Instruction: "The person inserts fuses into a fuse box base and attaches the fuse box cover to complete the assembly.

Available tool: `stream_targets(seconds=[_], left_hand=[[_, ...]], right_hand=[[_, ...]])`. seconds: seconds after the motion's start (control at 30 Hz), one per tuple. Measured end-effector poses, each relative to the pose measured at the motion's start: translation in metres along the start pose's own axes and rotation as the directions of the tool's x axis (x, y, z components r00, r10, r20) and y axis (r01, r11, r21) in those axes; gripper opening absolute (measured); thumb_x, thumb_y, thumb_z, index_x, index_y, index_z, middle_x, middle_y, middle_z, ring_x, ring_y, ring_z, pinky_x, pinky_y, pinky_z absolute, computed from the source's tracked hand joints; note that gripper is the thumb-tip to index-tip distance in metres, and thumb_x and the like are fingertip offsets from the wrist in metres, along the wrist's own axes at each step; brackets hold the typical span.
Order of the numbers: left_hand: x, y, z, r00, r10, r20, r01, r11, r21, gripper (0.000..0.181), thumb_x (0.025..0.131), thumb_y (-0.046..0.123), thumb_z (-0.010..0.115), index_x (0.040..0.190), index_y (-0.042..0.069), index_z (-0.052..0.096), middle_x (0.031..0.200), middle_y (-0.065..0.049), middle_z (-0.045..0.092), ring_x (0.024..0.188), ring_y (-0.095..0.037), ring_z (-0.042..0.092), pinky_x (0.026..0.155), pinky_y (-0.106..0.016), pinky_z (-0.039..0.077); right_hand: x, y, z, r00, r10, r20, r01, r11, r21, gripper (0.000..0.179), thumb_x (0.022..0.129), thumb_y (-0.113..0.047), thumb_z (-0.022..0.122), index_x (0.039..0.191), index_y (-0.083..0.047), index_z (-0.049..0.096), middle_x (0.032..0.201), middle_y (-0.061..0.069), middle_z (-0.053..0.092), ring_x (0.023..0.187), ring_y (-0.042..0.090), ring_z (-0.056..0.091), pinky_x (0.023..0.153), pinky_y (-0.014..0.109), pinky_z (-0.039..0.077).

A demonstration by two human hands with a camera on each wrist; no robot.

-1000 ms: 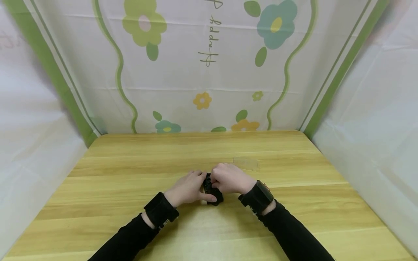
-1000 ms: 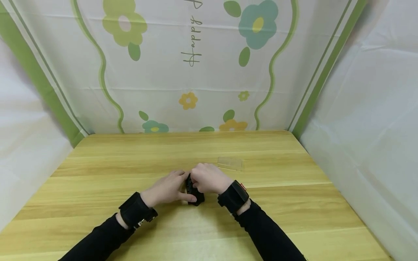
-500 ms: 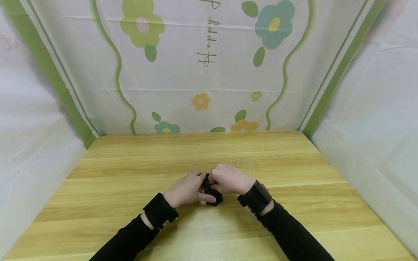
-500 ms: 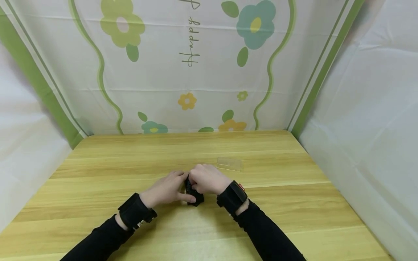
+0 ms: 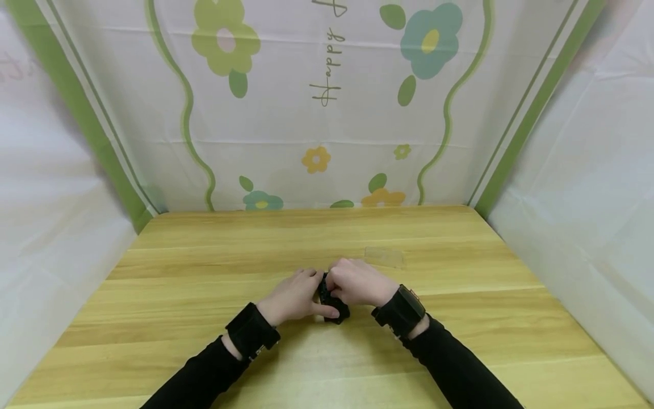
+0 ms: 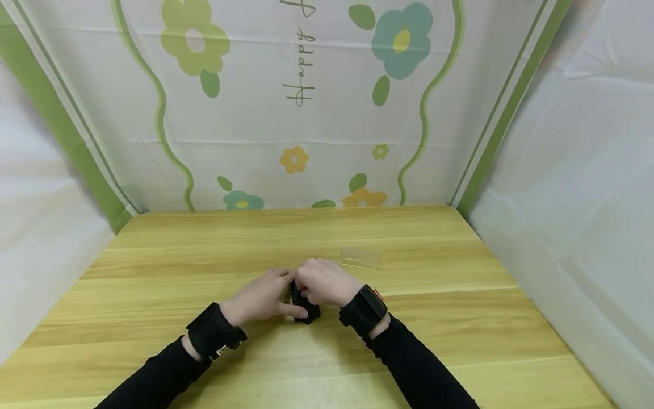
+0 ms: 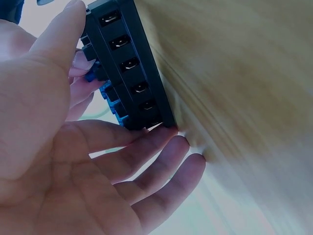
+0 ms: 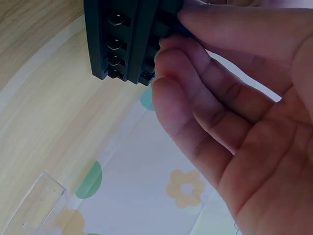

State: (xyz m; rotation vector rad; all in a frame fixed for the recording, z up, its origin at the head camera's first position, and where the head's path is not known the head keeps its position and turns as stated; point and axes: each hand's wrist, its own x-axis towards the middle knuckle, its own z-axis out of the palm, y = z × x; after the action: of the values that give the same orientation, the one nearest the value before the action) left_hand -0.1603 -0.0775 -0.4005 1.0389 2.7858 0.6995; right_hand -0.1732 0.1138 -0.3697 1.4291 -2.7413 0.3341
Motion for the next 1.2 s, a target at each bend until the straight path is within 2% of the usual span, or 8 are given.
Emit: stream_targets(seconds=[0.37,0.63,0.77,1.03,1.2], left_hand=[[0.0003,0.0016,-0.0002,1.000,-0.001,-0.004,0.001,1.000,0.005,0.054,0.079,0.055,0.077,0.107,0.012,0.061,0.104,-0.011,0.059,0.091,-0.025,0.054,0.071,-0.036,0.047],[-0.0003,0.0018,-0.0005,1.000,0.001,-0.004,-0.001,1.000,0.006,0.053,0.080,0.053,0.077,0.108,0.012,0.060,0.104,-0.011,0.059,0.091,-0.024,0.054,0.072,-0.035,0.046],[-0.0008,0.0006,0.0006,1.000,0.005,-0.005,-0.004,1.000,0.005,0.052,0.080,0.053,0.078,0.108,0.013,0.060,0.104,-0.011,0.059,0.091,-0.024,0.054,0.073,-0.036,0.046],[0.0004,0.0008,0.0015,1.000,-0.030,-0.003,0.030,0.999,0.036,0.056,0.079,0.058,0.076,0.111,0.014,0.062,0.110,-0.011,0.060,0.100,-0.028,0.056,0.078,-0.040,0.050],[0.0010,-0.0001,0.0015,1.000,-0.024,-0.002,0.025,0.999,0.043,0.057,0.079,0.060,0.075,0.110,0.014,0.062,0.108,-0.010,0.060,0.098,-0.027,0.056,0.078,-0.038,0.049]], right_hand=[[0.0003,0.0000,-0.0002,1.000,0.000,-0.008,0.000,1.000,-0.009,0.030,0.084,0.000,0.075,0.059,-0.012,0.065,0.064,-0.007,0.037,0.057,0.006,0.030,0.052,0.017,0.027],[0.0014,-0.0006,0.0006,1.000,0.008,-0.020,-0.008,1.000,-0.005,0.039,0.084,0.001,0.075,0.055,-0.018,0.056,0.063,-0.007,0.035,0.056,0.006,0.030,0.051,0.017,0.026],[0.0021,-0.0001,0.0015,1.000,0.000,-0.017,0.001,1.000,0.002,0.033,0.084,0.001,0.074,0.056,-0.013,0.064,0.061,-0.008,0.034,0.055,0.006,0.029,0.051,0.018,0.025],[0.0038,0.0045,-0.0002,1.000,0.005,0.022,-0.005,0.999,0.035,0.029,0.084,-0.003,0.078,0.061,-0.019,0.069,0.055,-0.014,0.047,0.052,0.002,0.036,0.052,0.016,0.034],[0.0038,0.0049,-0.0009,1.000,-0.009,0.025,0.007,0.999,0.051,0.033,0.084,0.002,0.074,0.058,-0.017,0.067,0.053,-0.013,0.037,0.052,0.003,0.028,0.050,0.016,0.028]])
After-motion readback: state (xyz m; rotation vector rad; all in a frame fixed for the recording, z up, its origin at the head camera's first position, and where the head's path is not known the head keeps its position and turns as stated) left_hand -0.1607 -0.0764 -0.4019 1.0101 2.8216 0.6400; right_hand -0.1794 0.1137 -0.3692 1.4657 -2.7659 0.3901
